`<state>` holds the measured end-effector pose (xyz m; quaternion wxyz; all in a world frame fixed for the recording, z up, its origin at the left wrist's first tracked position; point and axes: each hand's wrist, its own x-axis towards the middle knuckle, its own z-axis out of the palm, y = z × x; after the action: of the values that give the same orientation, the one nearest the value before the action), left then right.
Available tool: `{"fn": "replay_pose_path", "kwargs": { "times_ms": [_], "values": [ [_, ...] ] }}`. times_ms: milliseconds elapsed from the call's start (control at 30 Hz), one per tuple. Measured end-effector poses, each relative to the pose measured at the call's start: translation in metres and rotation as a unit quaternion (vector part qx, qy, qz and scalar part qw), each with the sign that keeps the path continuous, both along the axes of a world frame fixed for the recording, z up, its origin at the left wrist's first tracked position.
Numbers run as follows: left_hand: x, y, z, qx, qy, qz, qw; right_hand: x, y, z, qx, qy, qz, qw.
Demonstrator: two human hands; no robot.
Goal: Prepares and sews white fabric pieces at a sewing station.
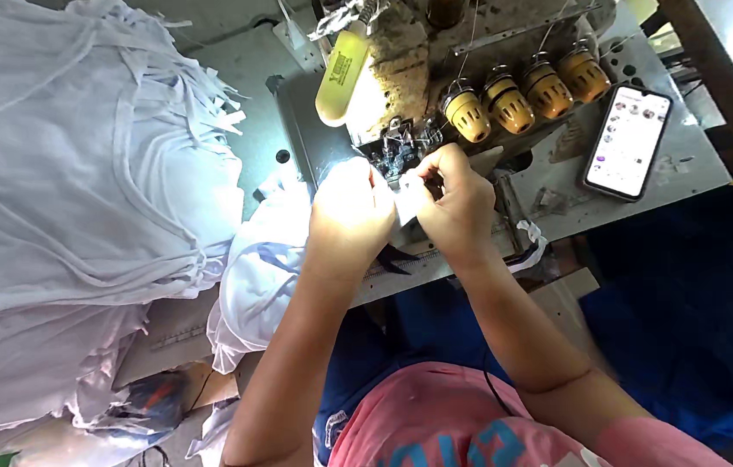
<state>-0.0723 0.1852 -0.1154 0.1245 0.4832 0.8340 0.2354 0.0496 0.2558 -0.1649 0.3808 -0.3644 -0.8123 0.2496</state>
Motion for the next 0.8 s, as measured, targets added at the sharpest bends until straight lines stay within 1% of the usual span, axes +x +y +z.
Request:
{"fn": "replay_pose_path", "kwargs": {
  "times_ms": [100,200,267,367,500,567,700,800],
  "values": [
    [-0.003,0.005,0.003,-0.023,-0.005,0.001,1.000,-0.005,-0.001,-0.003,0.023,0.008,-0.022,0.999],
    [-0.005,0.007,0.004,-0.045,-0.001,-0.012,0.999,-0.002,0.000,-0.001,0.027,-0.012,-0.018,0.999],
    [-0.006,0.008,0.004,-0.046,0.001,-0.021,0.999,0.007,0.000,0.001,0.039,-0.008,0.016,0.999],
    [-0.007,0.008,0.005,-0.050,0.001,-0.021,0.999,0.019,0.002,-0.002,0.096,-0.003,0.107,0.990],
    [-0.010,0.005,0.004,-0.052,0.019,-0.042,0.998,0.034,0.004,-0.008,0.109,-0.014,0.171,0.979],
    [-0.012,0.004,0.003,-0.058,0.038,-0.053,0.996,0.040,0.003,-0.006,0.112,-0.027,0.182,0.977],
    [-0.019,0.010,0.012,-0.120,0.021,-0.071,0.990,0.043,0.005,-0.006,0.122,-0.044,0.189,0.973],
    [-0.020,0.014,0.015,-0.138,0.027,-0.065,0.988,0.040,0.007,-0.005,0.119,-0.057,0.184,0.974]
  ]
}}
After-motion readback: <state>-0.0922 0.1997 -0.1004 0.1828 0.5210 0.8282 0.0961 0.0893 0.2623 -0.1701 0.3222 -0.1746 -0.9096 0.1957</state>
